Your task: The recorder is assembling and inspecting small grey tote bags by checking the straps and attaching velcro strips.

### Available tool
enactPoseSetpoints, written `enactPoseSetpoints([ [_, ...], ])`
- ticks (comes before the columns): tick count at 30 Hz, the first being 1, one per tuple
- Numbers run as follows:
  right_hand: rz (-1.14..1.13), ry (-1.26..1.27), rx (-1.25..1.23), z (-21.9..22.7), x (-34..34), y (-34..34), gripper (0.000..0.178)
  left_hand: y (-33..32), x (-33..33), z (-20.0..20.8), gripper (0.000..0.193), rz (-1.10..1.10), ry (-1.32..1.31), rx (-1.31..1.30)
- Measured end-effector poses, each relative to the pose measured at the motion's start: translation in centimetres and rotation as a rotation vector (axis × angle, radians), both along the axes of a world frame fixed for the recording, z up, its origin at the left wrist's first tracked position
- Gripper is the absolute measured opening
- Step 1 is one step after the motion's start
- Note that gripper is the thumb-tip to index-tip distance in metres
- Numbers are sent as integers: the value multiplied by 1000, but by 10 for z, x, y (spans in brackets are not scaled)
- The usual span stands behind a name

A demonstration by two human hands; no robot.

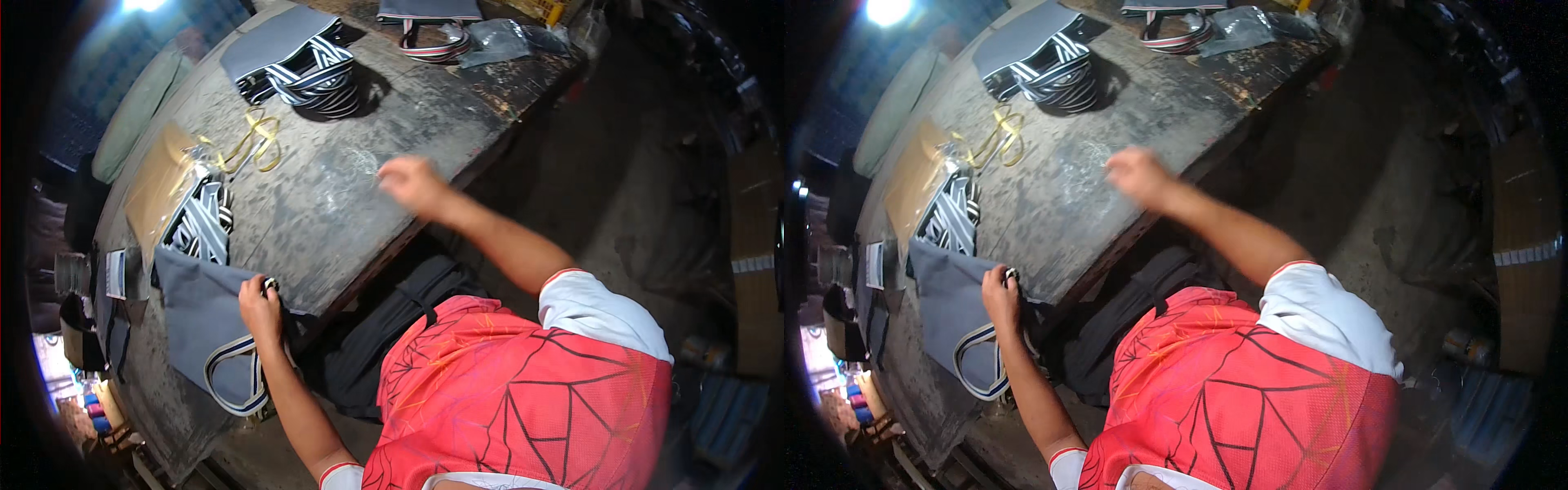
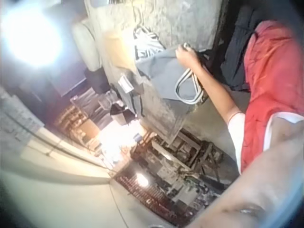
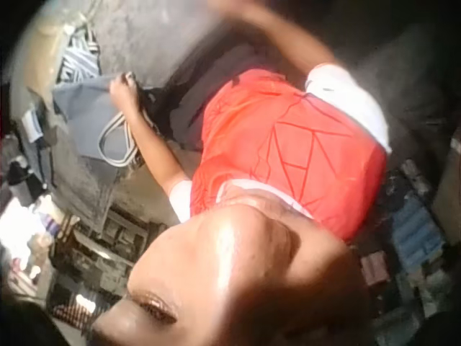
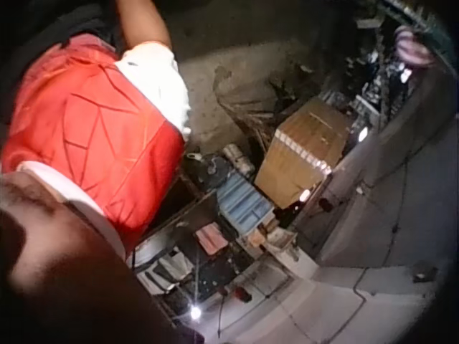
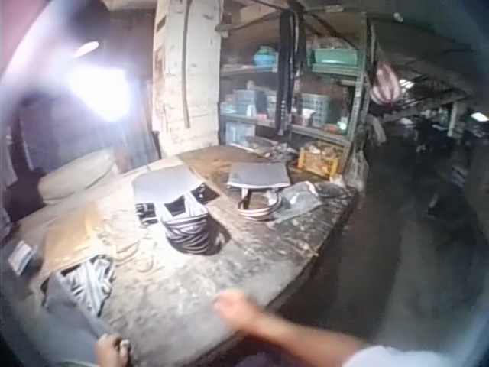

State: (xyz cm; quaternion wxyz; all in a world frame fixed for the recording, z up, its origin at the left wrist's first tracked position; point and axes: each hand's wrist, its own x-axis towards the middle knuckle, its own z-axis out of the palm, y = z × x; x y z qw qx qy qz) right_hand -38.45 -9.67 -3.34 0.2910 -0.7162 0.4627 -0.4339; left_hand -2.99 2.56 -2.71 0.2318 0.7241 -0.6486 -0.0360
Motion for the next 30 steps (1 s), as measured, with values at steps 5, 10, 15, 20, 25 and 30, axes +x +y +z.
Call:
enactPoseSetpoints([
  [5, -541, 333, 54, 23, -227, -104, 15, -9, -5, -2, 24, 47, -33, 59],
  [10, -505, 823, 432, 24, -284, -154, 37, -7, -3, -5, 24, 66, -31, 72],
  [15, -486, 1010, 581, 36, -245, -146, 53, -2, -4, -4, 25, 101, -13, 75],
  [20, -501, 954, 622, 29, -251, -145, 57, -5, -4, -5, 25, 98, -13, 86],
  [25, -496, 989, 509, -7, -274, -156, 45, -6, -5, -5, 24, 92, 0, 77],
  [30, -139, 937, 258, 8, -293, -112, 31, -1, -2, -3, 23, 98, 9, 66],
])
